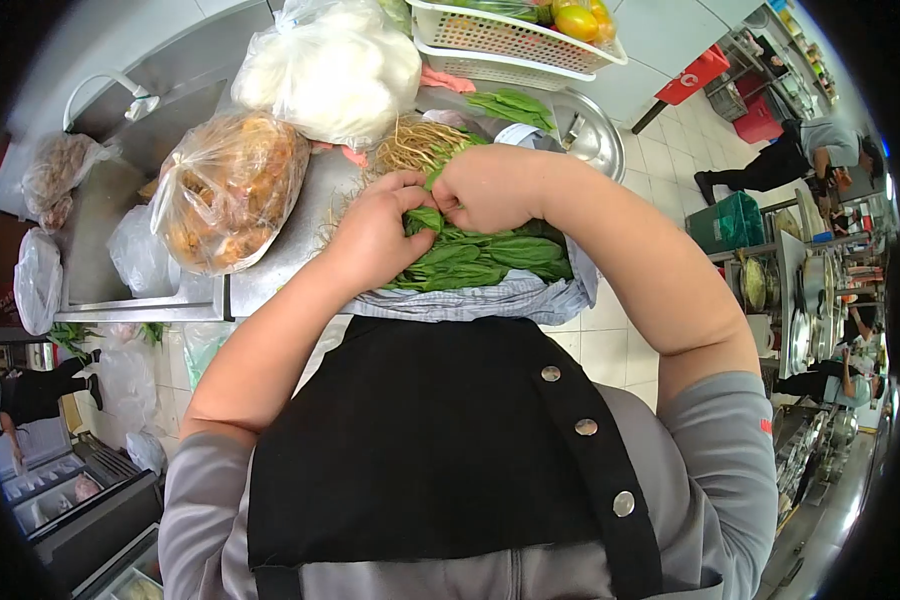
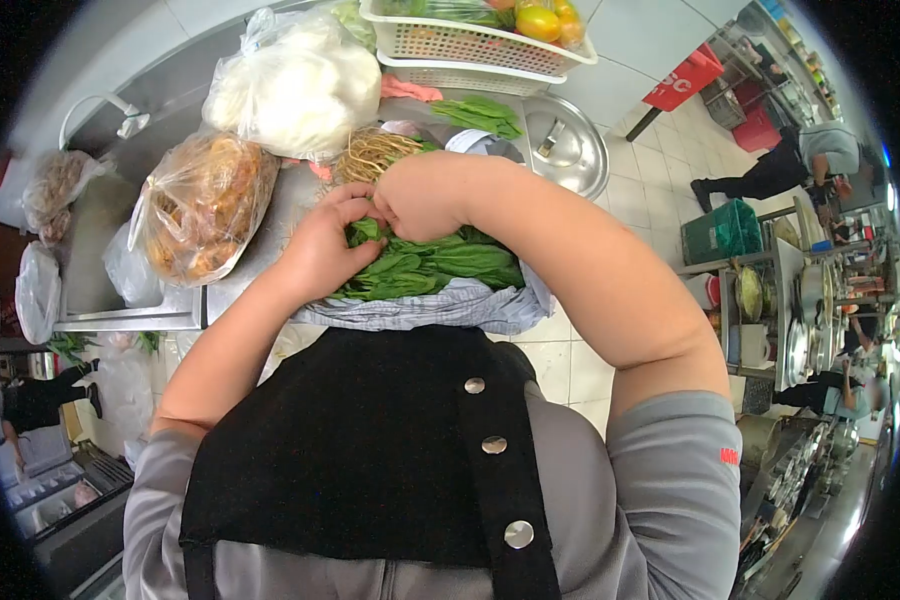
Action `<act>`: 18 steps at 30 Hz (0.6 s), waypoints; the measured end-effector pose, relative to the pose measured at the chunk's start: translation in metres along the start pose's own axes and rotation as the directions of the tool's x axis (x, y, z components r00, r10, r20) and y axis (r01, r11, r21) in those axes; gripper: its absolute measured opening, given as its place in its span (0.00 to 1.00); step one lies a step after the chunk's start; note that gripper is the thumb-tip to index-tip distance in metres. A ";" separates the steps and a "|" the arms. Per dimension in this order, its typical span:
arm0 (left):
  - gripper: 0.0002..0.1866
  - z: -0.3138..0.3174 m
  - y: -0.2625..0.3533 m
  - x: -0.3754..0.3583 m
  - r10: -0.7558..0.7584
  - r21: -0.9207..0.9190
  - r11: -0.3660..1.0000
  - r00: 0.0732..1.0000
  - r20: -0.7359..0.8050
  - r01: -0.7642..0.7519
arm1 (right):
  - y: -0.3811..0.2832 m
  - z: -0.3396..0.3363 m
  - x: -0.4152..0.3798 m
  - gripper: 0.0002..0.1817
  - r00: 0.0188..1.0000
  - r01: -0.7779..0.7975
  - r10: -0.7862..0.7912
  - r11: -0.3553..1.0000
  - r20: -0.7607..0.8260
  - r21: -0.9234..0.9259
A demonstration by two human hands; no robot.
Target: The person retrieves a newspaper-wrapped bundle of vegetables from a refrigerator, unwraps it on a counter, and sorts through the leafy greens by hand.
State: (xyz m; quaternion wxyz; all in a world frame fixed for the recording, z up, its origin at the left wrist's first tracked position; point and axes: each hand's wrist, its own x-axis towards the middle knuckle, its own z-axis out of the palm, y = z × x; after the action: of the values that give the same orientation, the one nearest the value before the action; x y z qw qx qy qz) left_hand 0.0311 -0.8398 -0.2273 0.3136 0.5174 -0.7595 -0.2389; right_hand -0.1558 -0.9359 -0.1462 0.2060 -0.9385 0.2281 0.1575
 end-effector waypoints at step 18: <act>0.12 -0.004 0.010 0.005 0.042 0.082 0.996 0.998 -0.046 -0.038 | 0.013 0.036 -0.014 0.10 0.828 -0.163 0.046 0.973 -0.559 -0.162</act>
State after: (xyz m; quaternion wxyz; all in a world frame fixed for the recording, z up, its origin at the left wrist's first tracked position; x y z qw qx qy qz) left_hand 0.0260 -0.8406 -0.2165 0.3153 0.5201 -0.7709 -0.1893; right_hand -0.1810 -0.9246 -0.1764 0.0260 -0.9459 0.3118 -0.0859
